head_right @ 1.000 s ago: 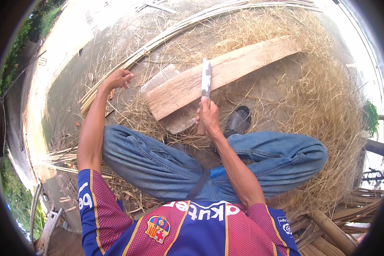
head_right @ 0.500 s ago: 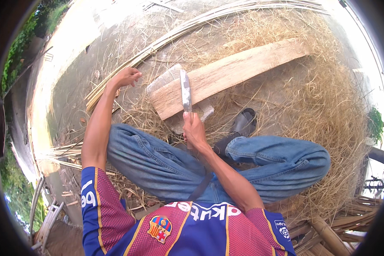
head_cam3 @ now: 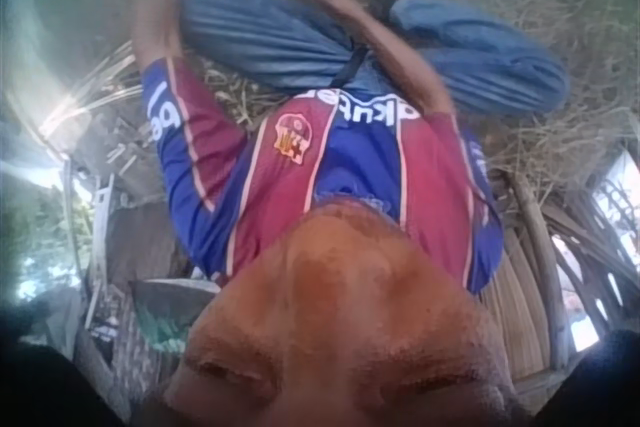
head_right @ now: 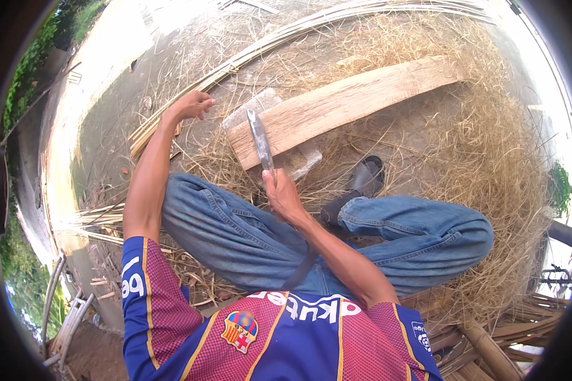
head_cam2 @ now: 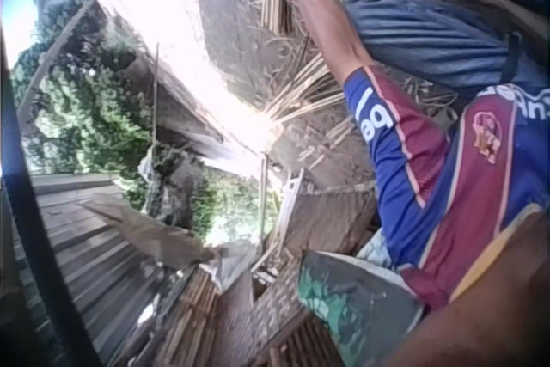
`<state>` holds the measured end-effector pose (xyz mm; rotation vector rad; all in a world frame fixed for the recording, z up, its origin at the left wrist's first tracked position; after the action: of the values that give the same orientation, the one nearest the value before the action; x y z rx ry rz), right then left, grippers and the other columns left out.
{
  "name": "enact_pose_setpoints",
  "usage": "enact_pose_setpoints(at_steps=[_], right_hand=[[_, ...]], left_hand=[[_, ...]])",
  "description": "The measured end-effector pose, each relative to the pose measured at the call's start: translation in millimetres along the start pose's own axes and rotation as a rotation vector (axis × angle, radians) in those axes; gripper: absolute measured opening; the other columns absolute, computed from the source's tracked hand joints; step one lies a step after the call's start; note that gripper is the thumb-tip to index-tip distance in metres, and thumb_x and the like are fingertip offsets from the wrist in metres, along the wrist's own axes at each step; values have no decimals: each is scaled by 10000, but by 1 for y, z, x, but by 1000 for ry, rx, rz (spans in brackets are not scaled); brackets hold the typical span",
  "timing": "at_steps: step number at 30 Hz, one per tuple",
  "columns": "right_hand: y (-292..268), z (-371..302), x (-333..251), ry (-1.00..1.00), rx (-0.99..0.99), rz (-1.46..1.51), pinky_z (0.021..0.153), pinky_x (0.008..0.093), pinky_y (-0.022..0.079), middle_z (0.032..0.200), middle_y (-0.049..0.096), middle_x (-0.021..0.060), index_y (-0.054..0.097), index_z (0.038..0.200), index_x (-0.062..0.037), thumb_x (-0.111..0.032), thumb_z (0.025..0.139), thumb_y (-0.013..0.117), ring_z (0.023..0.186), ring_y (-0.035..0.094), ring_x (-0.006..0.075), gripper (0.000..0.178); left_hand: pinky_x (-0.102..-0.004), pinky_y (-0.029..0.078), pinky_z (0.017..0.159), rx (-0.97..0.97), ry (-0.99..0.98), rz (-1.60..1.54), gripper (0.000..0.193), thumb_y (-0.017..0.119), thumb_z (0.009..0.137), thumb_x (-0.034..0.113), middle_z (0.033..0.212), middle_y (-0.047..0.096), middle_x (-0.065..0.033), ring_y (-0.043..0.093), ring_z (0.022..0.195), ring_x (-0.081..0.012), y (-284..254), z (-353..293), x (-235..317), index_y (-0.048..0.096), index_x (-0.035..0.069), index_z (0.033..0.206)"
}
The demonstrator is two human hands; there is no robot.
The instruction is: The person sits on the ground and uses a machete to split a piece of bamboo into thin strips. They repeatedly strike the bamboo against a wooden block to separate the fibers, then gather the resulting strips.
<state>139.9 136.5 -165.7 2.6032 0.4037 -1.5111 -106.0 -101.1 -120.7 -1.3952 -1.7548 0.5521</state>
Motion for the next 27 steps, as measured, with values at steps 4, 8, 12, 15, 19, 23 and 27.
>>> enact_pose_setpoints(at_steps=[4,8,12,15,19,23,27], right_hand=[[9,-3,-5,-244,-46,-280,497,397,444,588,533,91,512,910,7,-376,1031,505,493,539,190,402],[17,-5,13,-33,10,-3,563,427,464,607,552,120,531,911,24,-406,1015,525,548,571,223,443],[15,-6,15,-167,-50,-224,521,402,476,606,554,108,515,929,16,-412,1016,533,522,580,209,437],[-5,-8,33,14,127,44,540,407,490,609,556,106,510,944,20,-406,1009,558,537,602,212,434],[-16,-9,34,-99,106,-187,629,469,493,673,599,176,521,959,34,-400,992,592,617,635,296,441],[-1,-12,36,-58,74,-189,664,497,484,766,633,281,531,963,45,-400,967,626,720,653,434,455],[5,-11,29,-222,-13,-365,602,468,487,708,622,224,525,946,29,-409,973,616,637,644,350,448]], left_hand=[[-441,545,852,-21,2,-23,508,539,1010,462,1080,732,-154,722,771,-190,-2,0,0,632,57,1303],[-425,550,828,-5,5,-31,489,542,1011,443,1055,731,-138,722,778,-185,-1,-2,-5,638,51,1287],[-394,550,807,5,-1,-34,466,536,1015,428,1034,723,-120,720,791,-180,-4,-4,1,651,47,1256],[-391,552,794,-1,2,-18,474,529,1017,439,1047,721,-119,716,792,-178,-6,-5,-3,649,51,1260],[-380,552,770,-12,-27,-58,487,533,1017,454,1053,720,-108,717,815,-178,-5,-6,-1,629,70,1302],[-356,554,758,-23,-37,-37,484,526,1021,452,1049,720,-103,713,812,-160,-2,-8,-1,638,62,1285],[-353,555,745,-31,-33,-62,487,529,1019,458,1048,722,-102,714,801,-161,-1,-6,2,632,77,1305]])
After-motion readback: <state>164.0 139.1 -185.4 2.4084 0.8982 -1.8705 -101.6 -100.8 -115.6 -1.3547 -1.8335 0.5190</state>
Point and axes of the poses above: each hand's wrist, its own z-axis towards the middle knuckle, its own y-axis out of the palm, x = y × z, the point moved 10 cm from there along z, towards the middle knuckle
